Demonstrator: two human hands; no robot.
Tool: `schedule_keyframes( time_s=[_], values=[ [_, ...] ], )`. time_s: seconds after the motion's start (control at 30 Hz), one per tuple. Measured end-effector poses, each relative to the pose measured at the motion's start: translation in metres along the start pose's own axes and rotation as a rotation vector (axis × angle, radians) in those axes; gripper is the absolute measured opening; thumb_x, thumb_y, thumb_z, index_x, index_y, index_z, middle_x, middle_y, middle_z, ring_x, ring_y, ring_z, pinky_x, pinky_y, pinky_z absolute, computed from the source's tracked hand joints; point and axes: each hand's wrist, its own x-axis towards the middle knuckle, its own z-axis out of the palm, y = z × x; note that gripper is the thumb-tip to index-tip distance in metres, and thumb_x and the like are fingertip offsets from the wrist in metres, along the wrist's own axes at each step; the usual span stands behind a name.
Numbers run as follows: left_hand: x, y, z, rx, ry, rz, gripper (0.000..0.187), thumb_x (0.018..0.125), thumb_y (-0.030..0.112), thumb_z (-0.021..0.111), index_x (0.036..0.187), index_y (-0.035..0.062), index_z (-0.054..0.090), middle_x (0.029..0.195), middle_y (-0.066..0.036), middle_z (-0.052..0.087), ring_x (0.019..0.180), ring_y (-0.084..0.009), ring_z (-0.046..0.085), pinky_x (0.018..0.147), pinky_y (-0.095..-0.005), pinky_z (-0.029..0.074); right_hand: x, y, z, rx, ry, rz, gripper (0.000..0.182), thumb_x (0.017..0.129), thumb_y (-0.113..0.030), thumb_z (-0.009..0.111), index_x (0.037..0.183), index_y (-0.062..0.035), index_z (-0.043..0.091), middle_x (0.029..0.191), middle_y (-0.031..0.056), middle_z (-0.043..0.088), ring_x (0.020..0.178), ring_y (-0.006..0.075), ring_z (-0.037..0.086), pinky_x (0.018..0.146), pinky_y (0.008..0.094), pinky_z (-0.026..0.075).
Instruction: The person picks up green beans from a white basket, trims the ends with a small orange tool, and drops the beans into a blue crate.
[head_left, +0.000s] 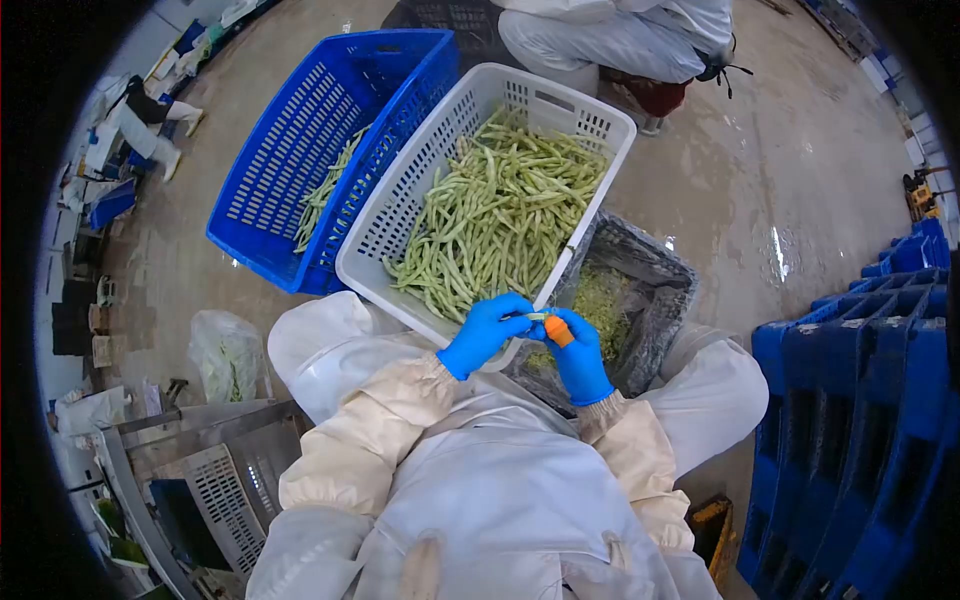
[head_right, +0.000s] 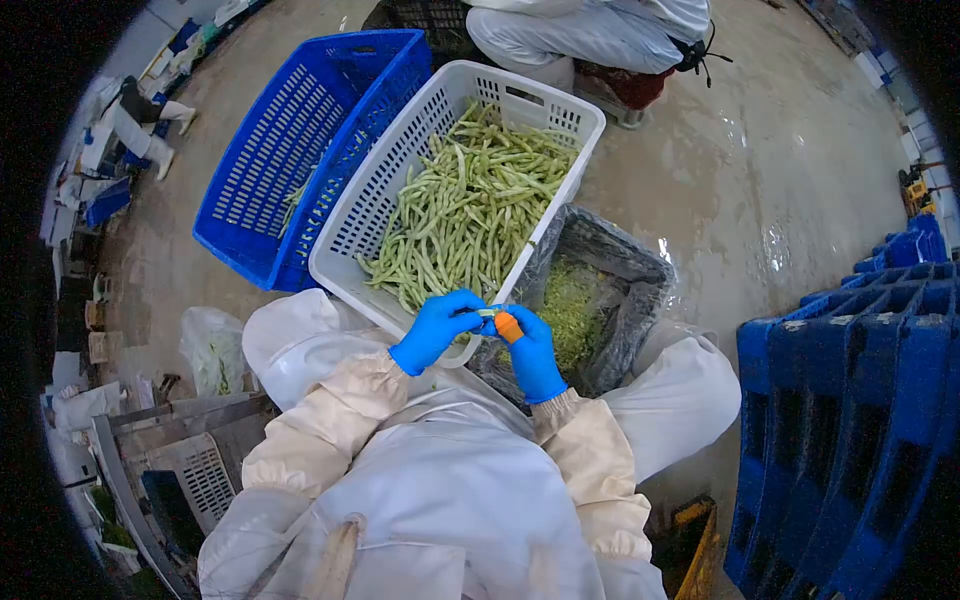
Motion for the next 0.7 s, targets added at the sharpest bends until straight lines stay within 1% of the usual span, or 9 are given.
schedule_keyframes(
  time_s=[0.1,0.23,0.27,0.33,0.4,0.47,0.57,0.63,0.7],
  values=[
    [-0.003,-0.005,0.004,-0.061,0.051,-0.005,0.011,0.083,0.006,0.056,0.089,-0.0013,0.061,0.078,-0.001,0.058,0.072,-0.0084,0.055,0.068,-0.0216,0.045,0.003,0.004,-0.005,-0.084,-0.061,0.002,0.022,0.09,-0.018,0.051,0.098,0.0023,0.057,0.088,0.007,0.06,0.082,0.0143,0.058,0.079,0.0295,0.048],
    [-0.004,-0.006,0.008,-0.103,0.148,0.02,0.012,0.085,0.008,0.055,0.091,-0.0002,0.061,0.076,-0.001,0.057,0.069,-0.0075,0.053,0.064,-0.0214,0.043,0.0,0.004,-0.002,0.047,-0.075,0.017,0.022,0.09,-0.016,0.051,0.099,0.0027,0.056,0.089,0.0076,0.06,0.081,0.0151,0.058,0.077,0.0293,0.048],
    [-0.004,-0.006,0.008,-0.103,0.15,0.023,0.012,0.085,0.008,0.055,0.091,-0.0002,0.061,0.076,-0.001,0.057,0.069,-0.0075,0.053,0.064,-0.0214,0.043,0.0,0.002,-0.002,0.109,-0.081,0.002,0.022,0.089,-0.016,0.051,0.099,0.0028,0.056,0.089,0.0073,0.059,0.081,0.0153,0.058,0.076,0.029,0.048],
    [-0.003,-0.005,0.009,-0.025,0.032,-0.04,0.014,0.086,0.009,0.053,0.092,0.0,0.061,0.074,-0.001,0.057,0.066,-0.0073,0.051,0.061,-0.0214,0.042,0.001,0.003,-0.008,0.115,-0.08,-0.009,0.022,0.089,-0.016,0.052,0.098,0.0027,0.057,0.088,0.0069,0.06,0.08,0.0151,0.058,0.075,0.0286,0.047],
    [-0.004,-0.008,0.005,0.039,0.057,-0.032,0.014,0.087,0.01,0.052,0.093,0.0001,0.061,0.074,-0.001,0.057,0.066,-0.0073,0.051,0.061,-0.0213,0.042,0.001,0.003,-0.01,0.121,-0.074,-0.023,0.021,0.089,-0.017,0.053,0.097,0.0025,0.057,0.087,0.0064,0.06,0.079,0.0148,0.058,0.074,0.0282,0.047],
    [-0.002,-0.013,0.003,0.102,0.083,-0.026,0.015,0.087,0.01,0.051,0.093,0.0003,0.061,0.074,-0.001,0.057,0.065,-0.0073,0.051,0.06,-0.0213,0.041,0.0,0.003,-0.008,-0.068,-0.019,0.033,0.02,0.088,-0.017,0.053,0.093,0.0024,0.058,0.083,0.0061,0.06,0.077,0.0142,0.057,0.073,0.0274,0.047],
    [-0.004,-0.016,0.002,0.015,0.106,-0.008,0.017,0.089,0.012,0.05,0.093,0.0,0.061,0.074,-0.002,0.057,0.066,-0.0081,0.051,0.062,-0.0217,0.042,-0.001,0.005,-0.003,-0.103,-0.055,0.059,0.018,0.087,-0.014,0.053,0.092,0.0021,0.06,0.081,0.0052,0.06,0.073,0.0128,0.057,0.07,0.0262,0.047],
    [-0.002,-0.013,-0.001,-0.1,0.24,0.037,0.02,0.09,0.015,0.048,0.091,-0.0005,0.06,0.076,-0.002,0.057,0.068,-0.0101,0.053,0.064,-0.0233,0.044,-0.001,0.013,-0.006,-0.128,-0.058,0.083,0.018,0.087,-0.013,0.053,0.093,0.0024,0.06,0.08,0.005,0.06,0.073,0.0126,0.057,0.07,0.0261,0.047],
    [-0.002,-0.002,-0.01,-0.101,0.293,0.086,0.022,0.091,0.019,0.047,0.092,-0.0005,0.059,0.078,-0.003,0.057,0.07,-0.0115,0.053,0.066,-0.0246,0.045,0.0,0.013,-0.008,-0.156,-0.061,0.107,0.019,0.087,-0.013,0.053,0.094,0.0026,0.06,0.079,0.0049,0.06,0.072,0.0125,0.057,0.07,0.0259,0.047]
  ],
)
